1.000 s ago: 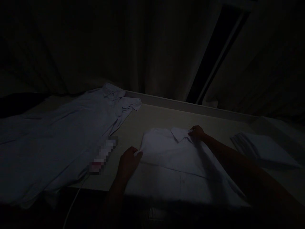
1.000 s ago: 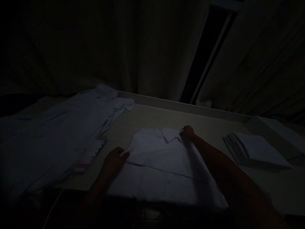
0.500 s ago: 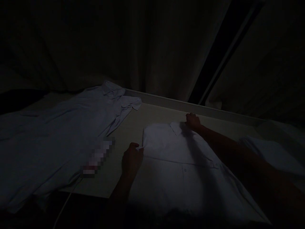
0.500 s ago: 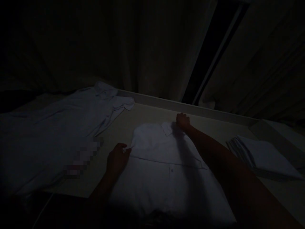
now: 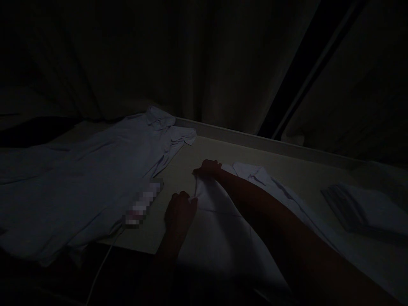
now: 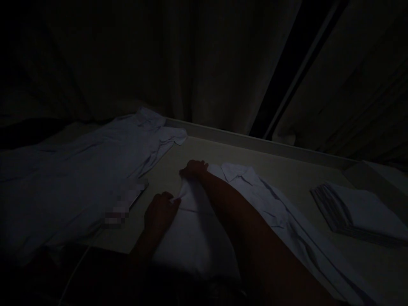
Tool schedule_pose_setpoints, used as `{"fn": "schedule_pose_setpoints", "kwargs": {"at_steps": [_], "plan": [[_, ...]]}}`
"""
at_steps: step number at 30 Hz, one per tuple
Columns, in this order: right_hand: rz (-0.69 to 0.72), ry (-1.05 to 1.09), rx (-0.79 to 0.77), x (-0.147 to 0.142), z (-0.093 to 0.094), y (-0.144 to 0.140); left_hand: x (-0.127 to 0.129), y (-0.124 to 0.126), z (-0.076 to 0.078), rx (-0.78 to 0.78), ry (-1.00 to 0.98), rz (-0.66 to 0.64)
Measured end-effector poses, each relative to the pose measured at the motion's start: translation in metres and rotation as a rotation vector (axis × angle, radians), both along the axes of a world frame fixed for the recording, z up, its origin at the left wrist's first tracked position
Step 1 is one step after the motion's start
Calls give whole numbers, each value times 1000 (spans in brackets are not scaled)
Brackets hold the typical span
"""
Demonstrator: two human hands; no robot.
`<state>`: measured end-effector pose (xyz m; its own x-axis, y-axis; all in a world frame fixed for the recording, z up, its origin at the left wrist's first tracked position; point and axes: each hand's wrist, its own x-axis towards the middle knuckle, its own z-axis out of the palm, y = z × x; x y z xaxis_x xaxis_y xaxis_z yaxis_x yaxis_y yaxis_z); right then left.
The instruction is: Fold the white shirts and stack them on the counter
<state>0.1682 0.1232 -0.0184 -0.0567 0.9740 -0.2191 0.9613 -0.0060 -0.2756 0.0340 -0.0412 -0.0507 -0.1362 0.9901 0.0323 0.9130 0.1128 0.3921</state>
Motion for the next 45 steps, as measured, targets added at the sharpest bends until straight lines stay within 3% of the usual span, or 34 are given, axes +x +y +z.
{"fn": "schedule_pose_setpoints", "kwargs": {"at_steps": [5,13,18,22,25,27,30,34,37,45], "plan": [[-10,28,12,0,-8,12,-11,5,-1,-46,59,-47],[-47,128,84,9,-19,16,-5,6,1,-217,74,93],[-50,250,200,22,-12,-1,-4,5,-4,-159,115,97],[-10,289,356,65,3,-47,-5,2,2,-42,68,71],[10,242,533,119,1,-107,5,0,10,250,5,-93],[6,163,558,158,-7,-153,17,-1,12,349,-49,-226],[-37,-14,506,208,-23,-220,37,2,2,323,-17,-398],[-89,-166,424,250,-42,-284,50,7,-19,180,206,-405],[-165,-181,418,275,-48,-306,51,9,-23,139,320,-370],[-325,-85,426,329,-40,-320,61,0,1,103,420,-397]]}}
